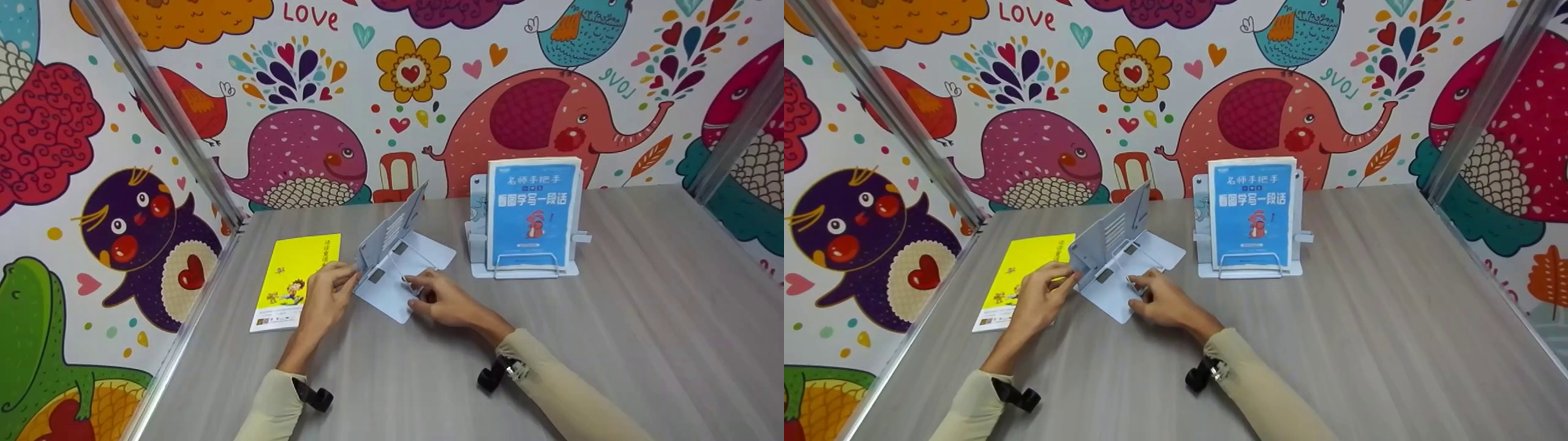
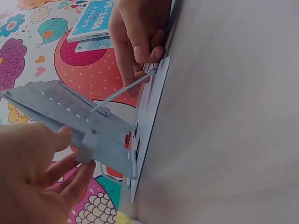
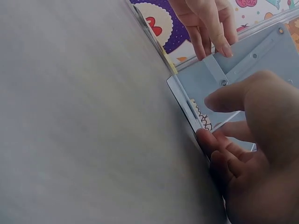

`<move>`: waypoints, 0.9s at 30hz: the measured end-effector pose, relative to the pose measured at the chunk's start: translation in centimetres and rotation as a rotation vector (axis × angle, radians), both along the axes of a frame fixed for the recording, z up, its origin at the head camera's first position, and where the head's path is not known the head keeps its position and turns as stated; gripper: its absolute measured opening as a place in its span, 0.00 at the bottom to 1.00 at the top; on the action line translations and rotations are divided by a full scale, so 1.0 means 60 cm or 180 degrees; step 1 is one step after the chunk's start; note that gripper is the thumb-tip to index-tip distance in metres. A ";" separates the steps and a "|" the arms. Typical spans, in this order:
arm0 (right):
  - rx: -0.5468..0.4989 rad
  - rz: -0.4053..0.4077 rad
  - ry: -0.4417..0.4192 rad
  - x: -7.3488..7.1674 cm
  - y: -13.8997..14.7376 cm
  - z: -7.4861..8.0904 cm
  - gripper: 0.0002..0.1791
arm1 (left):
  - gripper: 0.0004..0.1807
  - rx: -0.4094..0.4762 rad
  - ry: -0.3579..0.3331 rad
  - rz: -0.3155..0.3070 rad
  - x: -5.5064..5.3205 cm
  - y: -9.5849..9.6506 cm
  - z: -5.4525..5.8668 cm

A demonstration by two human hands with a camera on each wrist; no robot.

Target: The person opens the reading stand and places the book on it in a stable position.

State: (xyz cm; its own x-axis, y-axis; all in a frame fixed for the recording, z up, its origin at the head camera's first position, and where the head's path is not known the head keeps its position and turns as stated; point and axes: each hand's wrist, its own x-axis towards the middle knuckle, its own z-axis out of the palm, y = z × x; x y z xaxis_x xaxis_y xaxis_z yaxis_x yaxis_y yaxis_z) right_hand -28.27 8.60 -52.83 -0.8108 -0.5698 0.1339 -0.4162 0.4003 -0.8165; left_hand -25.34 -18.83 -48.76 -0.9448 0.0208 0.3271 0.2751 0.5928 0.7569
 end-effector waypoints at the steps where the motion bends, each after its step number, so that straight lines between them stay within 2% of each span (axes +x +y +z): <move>1: 0.0024 0.0002 0.0010 0.001 0.000 0.001 0.33 | 0.17 0.0010 0.0005 -0.0019 0.000 0.000 0.000; 5: 0.0059 0.0021 -0.0005 0.003 -0.001 0.001 0.33 | 0.17 0.0038 -0.0012 -0.0061 0.001 -0.001 0.000; 11: -0.0044 0.0019 -0.0020 0.002 -0.001 -0.003 0.32 | 0.18 0.0159 0.0021 -0.0300 0.000 -0.003 -0.001; 13: -0.0114 -0.0035 0.0028 0.002 -0.002 -0.003 0.30 | 0.17 0.0168 0.0004 -0.0323 -0.002 -0.003 -0.001; 20: -0.0592 -0.0415 0.0132 0.007 -0.015 0.002 0.18 | 0.18 0.0215 -0.0157 -0.0185 -0.006 -0.006 -0.003; 27: -0.0552 -0.0308 0.0307 0.034 -0.047 0.018 0.18 | 0.24 0.0610 -0.0046 -0.0039 -0.025 -0.002 -0.011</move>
